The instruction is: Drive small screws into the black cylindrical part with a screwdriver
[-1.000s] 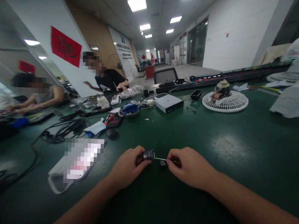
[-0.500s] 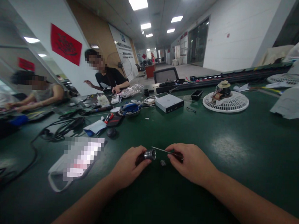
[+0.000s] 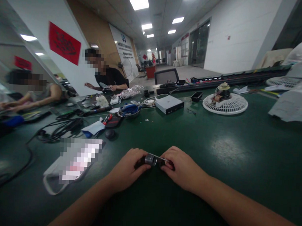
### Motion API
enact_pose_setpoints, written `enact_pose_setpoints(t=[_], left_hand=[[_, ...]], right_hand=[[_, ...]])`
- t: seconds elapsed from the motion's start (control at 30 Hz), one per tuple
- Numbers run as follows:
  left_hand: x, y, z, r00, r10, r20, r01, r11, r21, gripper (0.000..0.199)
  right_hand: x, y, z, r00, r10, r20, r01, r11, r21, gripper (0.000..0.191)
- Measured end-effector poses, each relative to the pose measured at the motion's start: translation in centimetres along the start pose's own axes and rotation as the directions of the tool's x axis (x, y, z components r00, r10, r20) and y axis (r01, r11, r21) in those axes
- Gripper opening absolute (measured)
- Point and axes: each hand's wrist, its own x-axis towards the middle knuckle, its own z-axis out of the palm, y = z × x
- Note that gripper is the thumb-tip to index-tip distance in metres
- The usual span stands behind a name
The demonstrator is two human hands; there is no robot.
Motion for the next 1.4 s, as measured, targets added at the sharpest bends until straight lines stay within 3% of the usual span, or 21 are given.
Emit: enact_pose_setpoints(t=[0.1, 0.27, 0.5, 0.83, 0.93, 1.1, 1.4], left_hand=[[0.0, -0.1, -0.1, 1.000, 0.007, 0.004, -0.007, 1.000, -0.017, 0.019], [0.0, 0.2, -0.1, 0.999, 0.031, 0.022, -0.030, 0.999, -0.028, 0.018], [-0.3, 1.2, 0.1, 0.990, 0.112, 0.082, -0.108, 0.992, -0.060, 0.013], [-0.3, 1.2, 0.1, 0.990, 0.127, 0.062, -0.123, 0.990, -0.064, 0.013], [-0.4, 1.1, 0.2, 0.992, 0.115, 0.060, -0.110, 0.990, -0.084, 0.013], [-0.4, 1.3, 0.5, 0.983, 0.156, 0.092, -0.152, 0.987, -0.048, 0.015], [-0.1, 1.8, 1.0, 0.987, 0.154, -0.041, -0.152, 0.987, 0.048, 0.015]], right_hand=[[0.1, 0.4, -0.3, 0.997, 0.072, -0.021, -0.072, 0.997, 0.002, 0.024], [-0.3, -0.1, -0.6, 0.991, 0.083, -0.101, -0.060, 0.975, 0.214, 0.043], [-0.3, -0.6, -0.3, 0.991, 0.018, -0.130, 0.011, 0.976, 0.216, 0.042], [-0.4, -0.4, -0.2, 0.983, 0.146, -0.116, -0.103, 0.944, 0.312, 0.045], [-0.5, -0.4, -0.1, 0.988, 0.116, -0.103, -0.072, 0.933, 0.352, 0.043], [-0.3, -0.1, 0.2, 0.980, 0.043, -0.193, 0.018, 0.953, 0.304, 0.038], [0.3, 0.2, 0.8, 0.994, 0.098, -0.056, -0.062, 0.889, 0.453, 0.032]])
